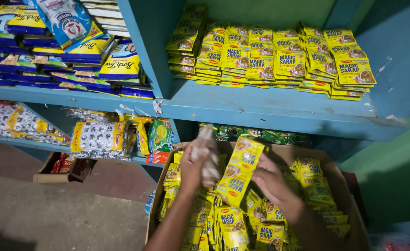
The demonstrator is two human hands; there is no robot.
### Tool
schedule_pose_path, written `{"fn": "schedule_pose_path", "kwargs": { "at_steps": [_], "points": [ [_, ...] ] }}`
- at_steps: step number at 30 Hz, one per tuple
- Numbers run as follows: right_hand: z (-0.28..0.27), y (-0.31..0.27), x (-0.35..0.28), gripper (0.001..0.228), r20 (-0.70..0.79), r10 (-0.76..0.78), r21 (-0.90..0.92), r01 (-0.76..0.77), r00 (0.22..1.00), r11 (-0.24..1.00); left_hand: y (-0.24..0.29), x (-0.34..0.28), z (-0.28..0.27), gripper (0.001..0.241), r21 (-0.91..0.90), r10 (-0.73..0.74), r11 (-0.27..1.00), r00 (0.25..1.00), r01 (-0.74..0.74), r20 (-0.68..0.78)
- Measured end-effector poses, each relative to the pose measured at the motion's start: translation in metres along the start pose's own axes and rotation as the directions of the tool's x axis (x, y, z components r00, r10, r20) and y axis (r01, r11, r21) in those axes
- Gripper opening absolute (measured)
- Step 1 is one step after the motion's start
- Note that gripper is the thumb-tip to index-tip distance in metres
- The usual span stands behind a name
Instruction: Organizing and stacking yellow seasoning packets from a cardboard box onto a low shelf.
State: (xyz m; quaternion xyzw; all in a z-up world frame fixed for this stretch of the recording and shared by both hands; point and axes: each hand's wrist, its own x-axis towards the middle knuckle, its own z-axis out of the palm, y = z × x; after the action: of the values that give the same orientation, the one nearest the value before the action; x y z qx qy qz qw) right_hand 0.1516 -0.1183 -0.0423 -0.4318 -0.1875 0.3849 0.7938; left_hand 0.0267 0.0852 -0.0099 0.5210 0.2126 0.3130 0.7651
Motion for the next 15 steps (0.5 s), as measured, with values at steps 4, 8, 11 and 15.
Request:
{"fn": "schedule_pose_path", "kwargs": {
  "at_steps": [4,8,11,15],
  "points": [
    [-0.002,0.019,-0.003,0.068,0.069,0.062,0.007,-0.063,0.996,0.998,0.009,-0.041,0.027,0.042,0.227,0.024,0.971,0.977,-0.073,0.210],
    [0.019,0.000,-0.015,0.085,0.161,0.069,0.017,-0.073,0.985,0.997,0.020,-0.054,0.035,0.039,0.420,0.413,0.544,0.667,-0.727,0.620],
    [0.029,-0.009,-0.018,0.092,0.255,0.107,0.047,-0.123,0.961,0.991,0.019,-0.046,0.032,0.041,0.505,0.396,0.606,0.784,-0.615,0.479],
    [0.021,0.002,-0.016,0.091,0.274,0.202,-0.024,-0.204,0.940,0.979,0.021,-0.044,0.029,0.044,0.587,0.339,0.661,0.884,-0.467,0.321]
  ]
}}
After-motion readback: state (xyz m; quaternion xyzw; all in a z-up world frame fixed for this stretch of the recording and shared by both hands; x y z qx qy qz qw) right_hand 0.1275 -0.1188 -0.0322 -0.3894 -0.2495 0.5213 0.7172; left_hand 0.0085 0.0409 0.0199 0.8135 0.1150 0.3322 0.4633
